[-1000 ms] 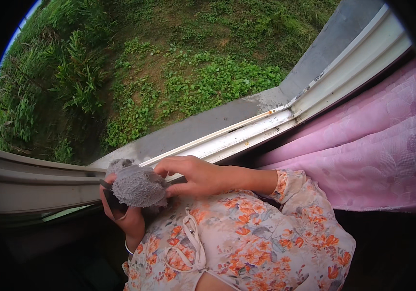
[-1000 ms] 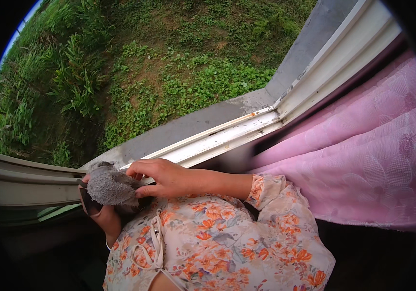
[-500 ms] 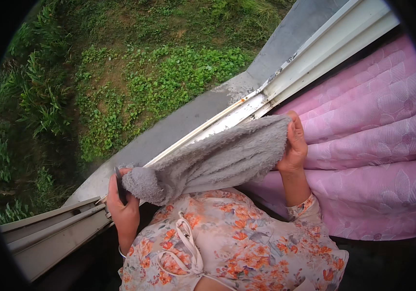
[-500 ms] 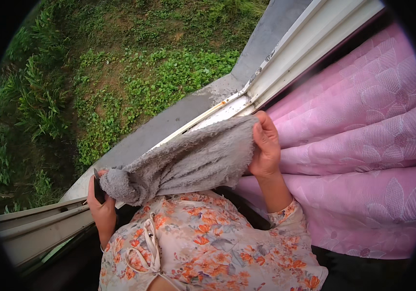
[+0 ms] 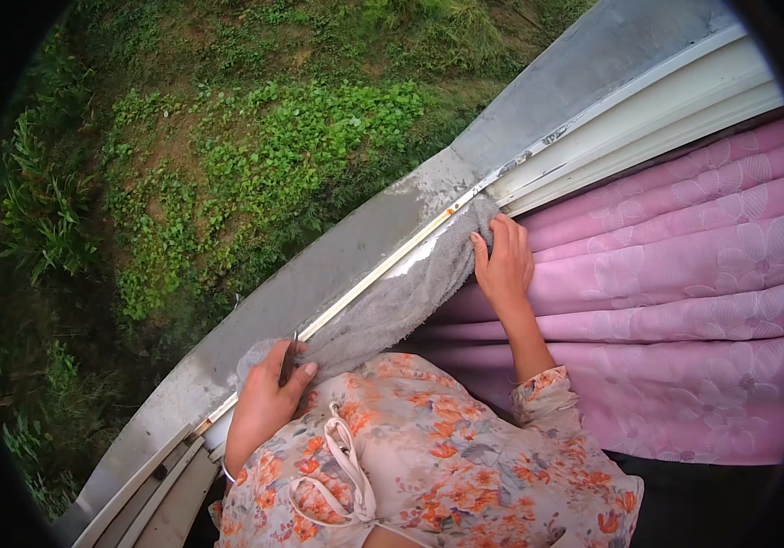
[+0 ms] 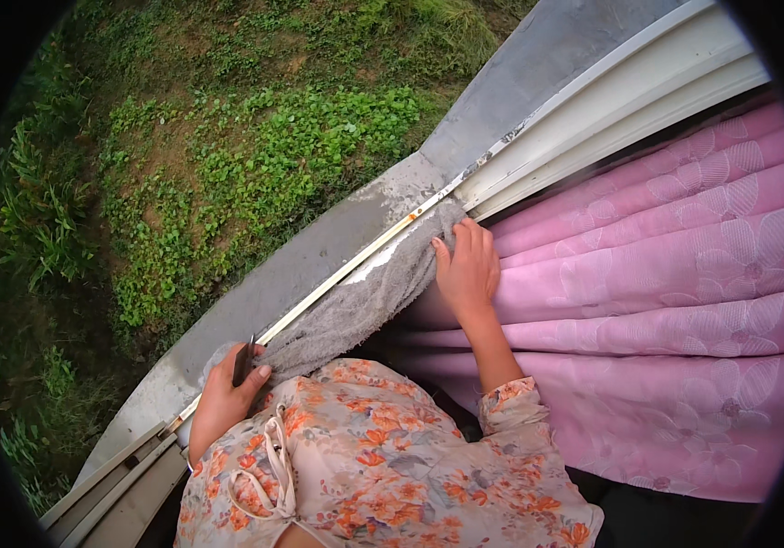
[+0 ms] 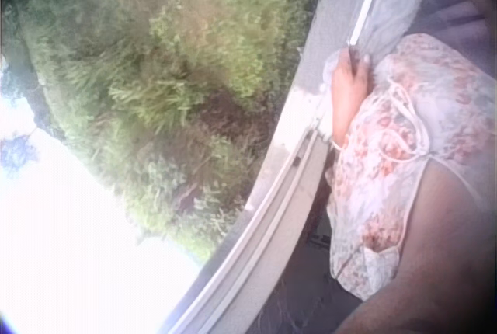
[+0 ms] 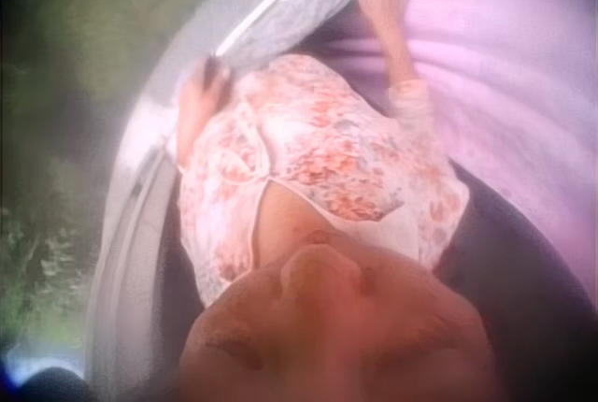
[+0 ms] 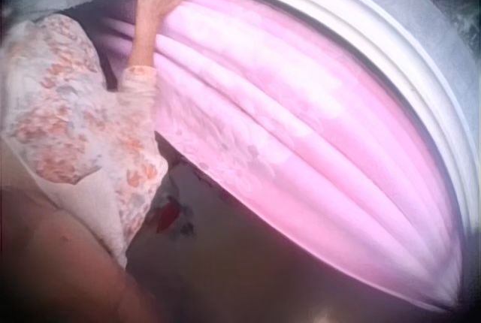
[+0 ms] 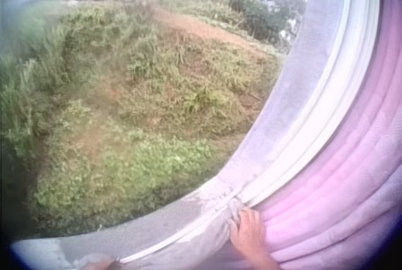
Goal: The person cleans the window frame using a cloth and a scraper. They wipe the frame, scrape off residue, and wipe again, repeating the process along the frame.
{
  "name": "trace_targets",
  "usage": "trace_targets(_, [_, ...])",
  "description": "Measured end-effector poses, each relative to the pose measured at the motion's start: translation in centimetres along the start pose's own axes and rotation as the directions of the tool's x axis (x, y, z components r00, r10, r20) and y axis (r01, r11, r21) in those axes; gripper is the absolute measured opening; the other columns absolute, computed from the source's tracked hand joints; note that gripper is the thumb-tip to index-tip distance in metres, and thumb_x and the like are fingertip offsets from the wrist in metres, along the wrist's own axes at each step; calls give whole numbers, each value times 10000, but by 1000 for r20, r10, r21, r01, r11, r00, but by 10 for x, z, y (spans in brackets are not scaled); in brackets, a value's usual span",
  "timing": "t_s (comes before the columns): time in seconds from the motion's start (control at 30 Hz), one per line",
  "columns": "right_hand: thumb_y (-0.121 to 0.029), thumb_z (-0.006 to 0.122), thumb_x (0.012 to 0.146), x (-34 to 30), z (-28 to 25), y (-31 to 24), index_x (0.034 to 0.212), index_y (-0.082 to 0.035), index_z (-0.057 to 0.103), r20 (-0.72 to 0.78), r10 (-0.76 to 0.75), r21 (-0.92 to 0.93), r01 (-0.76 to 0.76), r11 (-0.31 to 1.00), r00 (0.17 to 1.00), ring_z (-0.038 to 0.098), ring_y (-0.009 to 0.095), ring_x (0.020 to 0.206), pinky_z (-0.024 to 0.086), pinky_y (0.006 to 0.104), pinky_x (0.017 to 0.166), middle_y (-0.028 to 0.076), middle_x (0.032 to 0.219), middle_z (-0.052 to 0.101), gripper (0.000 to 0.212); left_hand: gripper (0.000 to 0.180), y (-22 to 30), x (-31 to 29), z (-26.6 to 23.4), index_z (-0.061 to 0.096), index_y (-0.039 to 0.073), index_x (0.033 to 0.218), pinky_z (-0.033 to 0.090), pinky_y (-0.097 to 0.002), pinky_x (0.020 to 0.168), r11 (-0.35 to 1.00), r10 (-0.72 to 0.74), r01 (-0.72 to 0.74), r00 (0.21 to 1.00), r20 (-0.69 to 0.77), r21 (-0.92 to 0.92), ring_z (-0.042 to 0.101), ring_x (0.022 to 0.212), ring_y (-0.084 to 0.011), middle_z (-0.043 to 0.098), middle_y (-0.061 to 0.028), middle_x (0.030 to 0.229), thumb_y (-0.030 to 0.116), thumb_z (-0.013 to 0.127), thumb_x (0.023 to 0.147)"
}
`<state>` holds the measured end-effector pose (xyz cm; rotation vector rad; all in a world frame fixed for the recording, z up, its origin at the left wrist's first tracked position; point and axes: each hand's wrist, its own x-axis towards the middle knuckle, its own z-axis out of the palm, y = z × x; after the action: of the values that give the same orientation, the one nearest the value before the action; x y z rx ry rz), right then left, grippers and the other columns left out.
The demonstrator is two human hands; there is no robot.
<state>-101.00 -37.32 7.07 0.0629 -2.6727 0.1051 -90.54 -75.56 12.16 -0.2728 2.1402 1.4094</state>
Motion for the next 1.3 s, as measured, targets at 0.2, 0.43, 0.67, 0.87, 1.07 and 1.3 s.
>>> trace_targets(0.2, [-317,750,873,1,-12,-13,1125,-4,631,157,-25,-64,35,997,987,552,323,1142,499,425,882,112,1244,596,420,294,-27,11,-7,608,38,1194,468,-282,656,989,86,-77,994,63,-128,554,734,-99,621,3,846,224,695,984])
trace_targets(0.43, [-244,766,848,5,-13,-2,1027,34,674,107,-171,118,159,980,979,558,333,1009,490,422,837,134,1109,602,343,274,-2,14,-10,619,47,1177,384,-254,569,954,-73,110,988,138,-279,483,637,-67,566,38,766,231,693,989])
trace_targets(0.67, [-161,729,864,2,1,4,999,21,690,45,-79,219,67,973,996,578,337,974,506,424,821,134,1084,625,230,265,3,15,-6,590,41,1259,359,-265,511,938,-63,117,983,171,-326,445,568,-67,503,29,678,194,585,1043])
trace_targets(0.87, [-114,703,866,10,-34,-28,1226,-36,643,-48,64,152,-56,987,997,594,350,1088,516,437,905,144,1229,651,373,358,6,2,-16,538,57,1409,329,-239,467,927,58,-46,998,21,-372,383,519,-52,462,29,671,206,493,1087])
trace_targets(1.07, [-175,675,983,-18,-78,-122,1261,-11,589,392,-391,911,-293,289,833,673,198,959,540,354,833,106,1068,697,333,315,46,0,-1,558,36,1337,354,-214,473,822,262,-302,953,-152,-482,470,535,-62,540,5,694,215,522,1080])
trace_targets(1.3, [-138,639,1024,-23,-74,-158,1145,-34,427,465,-437,798,-578,-170,770,619,105,887,514,280,753,88,988,651,265,120,113,28,38,594,42,1074,407,-214,499,698,475,-595,801,-364,-399,512,580,-40,593,7,747,151,621,1032])
